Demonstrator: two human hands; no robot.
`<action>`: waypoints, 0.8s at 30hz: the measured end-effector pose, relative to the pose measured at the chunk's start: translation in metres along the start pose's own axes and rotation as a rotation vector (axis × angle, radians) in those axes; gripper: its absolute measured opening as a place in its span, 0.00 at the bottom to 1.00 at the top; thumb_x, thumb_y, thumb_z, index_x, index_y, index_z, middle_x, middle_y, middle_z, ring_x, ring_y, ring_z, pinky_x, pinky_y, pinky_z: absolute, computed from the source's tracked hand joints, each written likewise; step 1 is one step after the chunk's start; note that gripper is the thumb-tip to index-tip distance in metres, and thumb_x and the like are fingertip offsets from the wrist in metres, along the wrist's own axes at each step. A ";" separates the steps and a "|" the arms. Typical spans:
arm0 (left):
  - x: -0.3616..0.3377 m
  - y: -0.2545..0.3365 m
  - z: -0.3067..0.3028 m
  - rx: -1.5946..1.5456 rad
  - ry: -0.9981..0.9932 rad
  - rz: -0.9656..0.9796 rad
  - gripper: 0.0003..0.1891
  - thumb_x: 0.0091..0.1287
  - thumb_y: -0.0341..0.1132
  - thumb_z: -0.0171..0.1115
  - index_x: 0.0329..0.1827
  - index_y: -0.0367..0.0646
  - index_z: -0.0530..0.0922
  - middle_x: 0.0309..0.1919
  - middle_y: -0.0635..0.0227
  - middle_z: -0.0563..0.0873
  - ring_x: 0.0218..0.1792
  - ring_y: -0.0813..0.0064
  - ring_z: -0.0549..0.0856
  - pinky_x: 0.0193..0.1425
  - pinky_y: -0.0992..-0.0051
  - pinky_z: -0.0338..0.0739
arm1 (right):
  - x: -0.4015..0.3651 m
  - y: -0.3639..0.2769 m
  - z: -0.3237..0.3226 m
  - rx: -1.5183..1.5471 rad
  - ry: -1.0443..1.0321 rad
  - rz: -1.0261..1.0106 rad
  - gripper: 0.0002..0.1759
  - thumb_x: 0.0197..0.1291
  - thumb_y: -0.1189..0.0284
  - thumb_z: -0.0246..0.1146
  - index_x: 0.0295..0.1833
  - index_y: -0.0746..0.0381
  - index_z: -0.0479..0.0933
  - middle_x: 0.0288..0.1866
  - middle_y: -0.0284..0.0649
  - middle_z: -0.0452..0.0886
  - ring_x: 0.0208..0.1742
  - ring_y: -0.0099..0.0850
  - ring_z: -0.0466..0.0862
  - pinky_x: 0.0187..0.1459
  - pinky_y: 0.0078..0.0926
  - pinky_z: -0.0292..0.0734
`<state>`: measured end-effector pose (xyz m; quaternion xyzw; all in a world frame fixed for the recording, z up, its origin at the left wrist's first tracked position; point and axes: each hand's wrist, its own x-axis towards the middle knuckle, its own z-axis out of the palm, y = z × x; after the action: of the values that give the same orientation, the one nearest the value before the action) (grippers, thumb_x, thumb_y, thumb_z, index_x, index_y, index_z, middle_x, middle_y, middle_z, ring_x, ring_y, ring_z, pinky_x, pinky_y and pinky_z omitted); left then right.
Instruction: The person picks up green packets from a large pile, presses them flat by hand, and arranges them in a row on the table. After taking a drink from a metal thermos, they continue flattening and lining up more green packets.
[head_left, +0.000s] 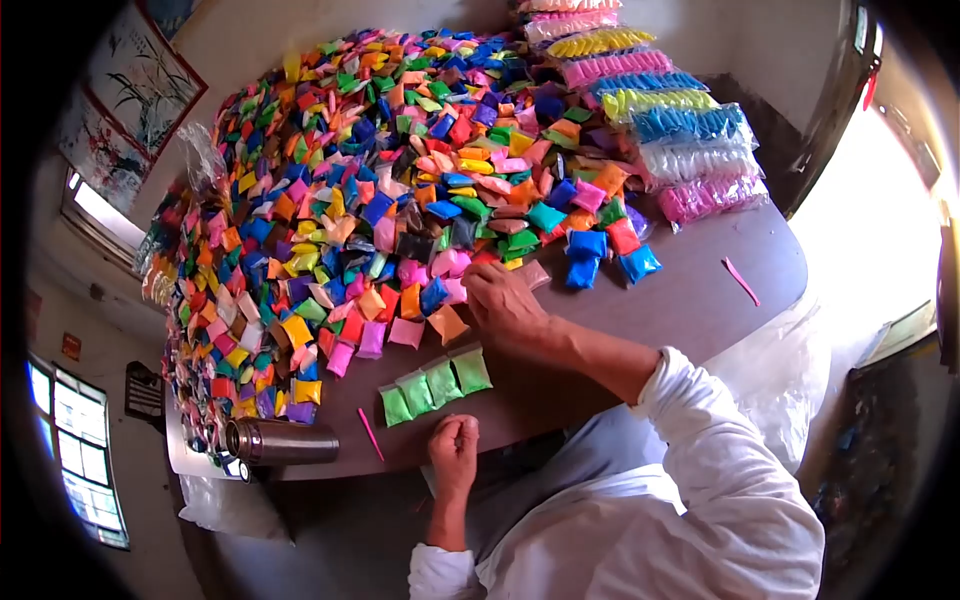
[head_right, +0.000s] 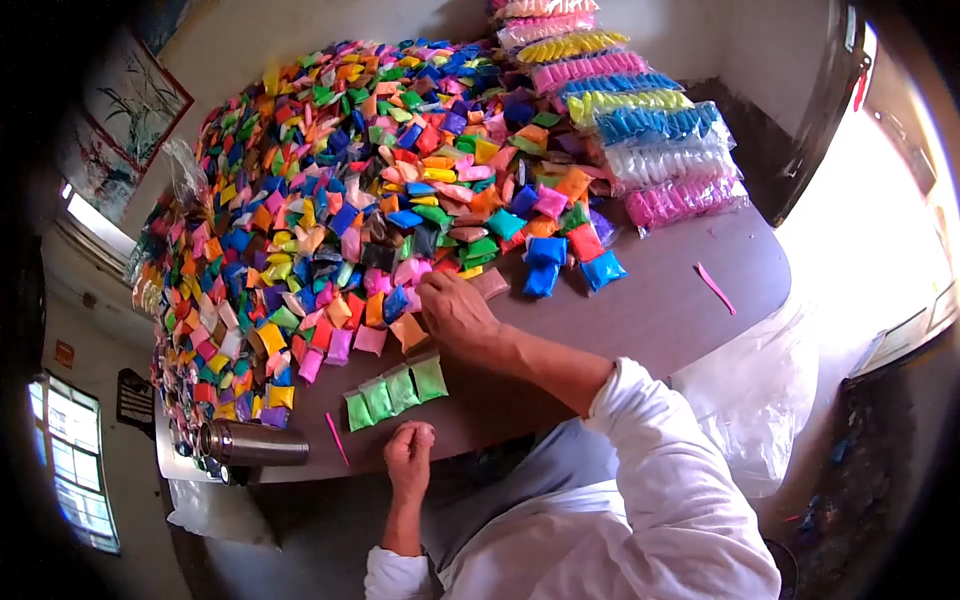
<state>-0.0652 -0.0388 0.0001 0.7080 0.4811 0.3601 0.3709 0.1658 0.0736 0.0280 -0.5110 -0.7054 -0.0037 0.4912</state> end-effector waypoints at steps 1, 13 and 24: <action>0.000 0.001 0.008 0.005 -0.001 0.006 0.11 0.66 0.35 0.60 0.30 0.34 0.78 0.29 0.60 0.82 0.30 0.64 0.81 0.39 0.71 0.75 | 0.009 0.012 0.005 -0.069 -0.029 0.014 0.07 0.49 0.80 0.61 0.37 0.64 0.74 0.38 0.46 0.76 0.42 0.46 0.76 0.44 0.38 0.73; -0.002 -0.002 0.026 0.367 0.233 0.274 0.10 0.60 0.30 0.64 0.22 0.38 0.74 0.25 0.60 0.78 0.31 0.56 0.78 0.40 0.62 0.73 | 0.068 0.094 0.014 -0.354 -0.121 0.404 0.18 0.50 0.71 0.62 0.48 0.61 0.74 0.50 0.45 0.77 0.57 0.45 0.74 0.55 0.37 0.71; 0.000 -0.002 0.031 0.385 0.270 0.405 0.10 0.60 0.30 0.62 0.21 0.39 0.74 0.27 0.62 0.79 0.32 0.55 0.77 0.42 0.59 0.72 | -0.013 0.032 -0.064 1.180 -0.123 1.084 0.15 0.66 0.64 0.57 0.52 0.63 0.76 0.41 0.36 0.82 0.38 0.26 0.83 0.37 0.22 0.80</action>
<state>-0.0389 -0.0439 -0.0158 0.7925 0.4346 0.4197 0.0837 0.2327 0.0475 0.0362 -0.4378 -0.2708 0.6369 0.5739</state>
